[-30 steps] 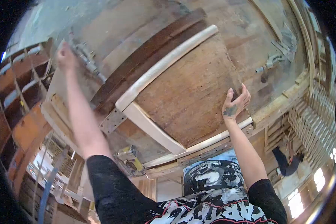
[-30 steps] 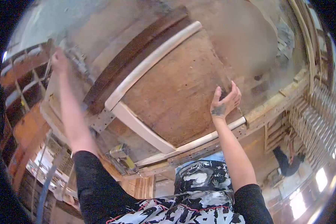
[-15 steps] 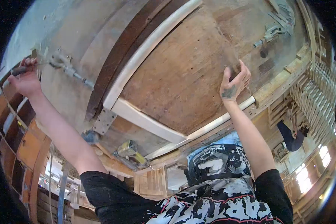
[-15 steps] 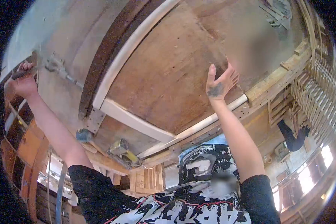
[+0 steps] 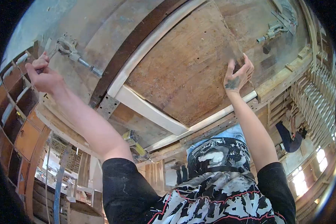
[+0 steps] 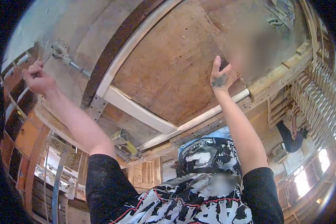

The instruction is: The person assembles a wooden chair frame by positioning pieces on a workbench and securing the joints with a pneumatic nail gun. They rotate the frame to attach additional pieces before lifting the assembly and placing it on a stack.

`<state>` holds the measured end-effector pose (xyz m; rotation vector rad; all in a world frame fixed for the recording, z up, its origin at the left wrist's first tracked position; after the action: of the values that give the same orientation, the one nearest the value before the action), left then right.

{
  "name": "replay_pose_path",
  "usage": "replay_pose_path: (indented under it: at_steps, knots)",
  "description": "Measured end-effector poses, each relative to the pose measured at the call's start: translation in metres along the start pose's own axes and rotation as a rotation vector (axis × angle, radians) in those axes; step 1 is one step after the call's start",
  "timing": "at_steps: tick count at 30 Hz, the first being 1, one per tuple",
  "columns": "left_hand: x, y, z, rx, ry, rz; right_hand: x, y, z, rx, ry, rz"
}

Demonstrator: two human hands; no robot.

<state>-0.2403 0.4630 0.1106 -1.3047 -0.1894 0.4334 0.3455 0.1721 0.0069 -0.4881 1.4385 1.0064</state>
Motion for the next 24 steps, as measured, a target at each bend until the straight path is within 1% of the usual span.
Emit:
replay_pose_path:
  at_steps: [3,9,12,15,16,18,20,22,23,24]
  knots:
    - [-0.006,0.005,-0.009,0.034,-0.062,-0.041,0.001,-0.003,-0.002,-0.009,0.005,-0.004]
    - [-0.003,0.004,-0.028,0.073,-0.114,-0.007,-0.001,-0.003,-0.003,-0.007,-0.004,0.002]
    - [-0.002,0.009,-0.049,0.069,-0.093,0.175,-0.002,-0.002,-0.002,-0.003,-0.01,-0.01]
    - [0.001,0.016,-0.076,-0.073,-0.147,0.148,0.0,-0.003,0.004,0.002,-0.039,0.013]
    - [-0.007,-0.005,-0.094,-0.029,-0.101,0.24,-0.004,-0.001,-0.003,-0.008,-0.026,0.033]
    - [0.0,-0.039,-0.11,0.08,0.005,0.383,-0.003,-0.001,-0.004,-0.011,-0.032,0.02]
    - [-0.048,-0.052,-0.172,0.056,-0.026,0.667,-0.003,-0.003,-0.005,-0.011,-0.033,0.009]
    - [-0.099,-0.075,-0.254,-0.077,-0.114,0.931,-0.002,-0.005,-0.005,-0.005,-0.041,-0.005]
    - [-0.142,-0.066,-0.301,-0.258,-0.146,0.891,0.0,-0.006,-0.006,-0.002,-0.044,-0.01]
    - [-0.156,-0.083,-0.345,-0.377,-0.215,0.946,0.0,-0.007,-0.006,0.008,-0.036,-0.004]
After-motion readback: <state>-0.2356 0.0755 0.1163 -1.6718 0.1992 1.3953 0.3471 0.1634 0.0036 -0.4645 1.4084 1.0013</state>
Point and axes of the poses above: each hand's wrist, its own z-axis towards the middle knuckle, its own x-axis out of the palm, y = z × x, the point moved 10 cm from there along z, towards the middle knuckle, and after that the axes turned 1 degree about -y, right-handed, at the moved point
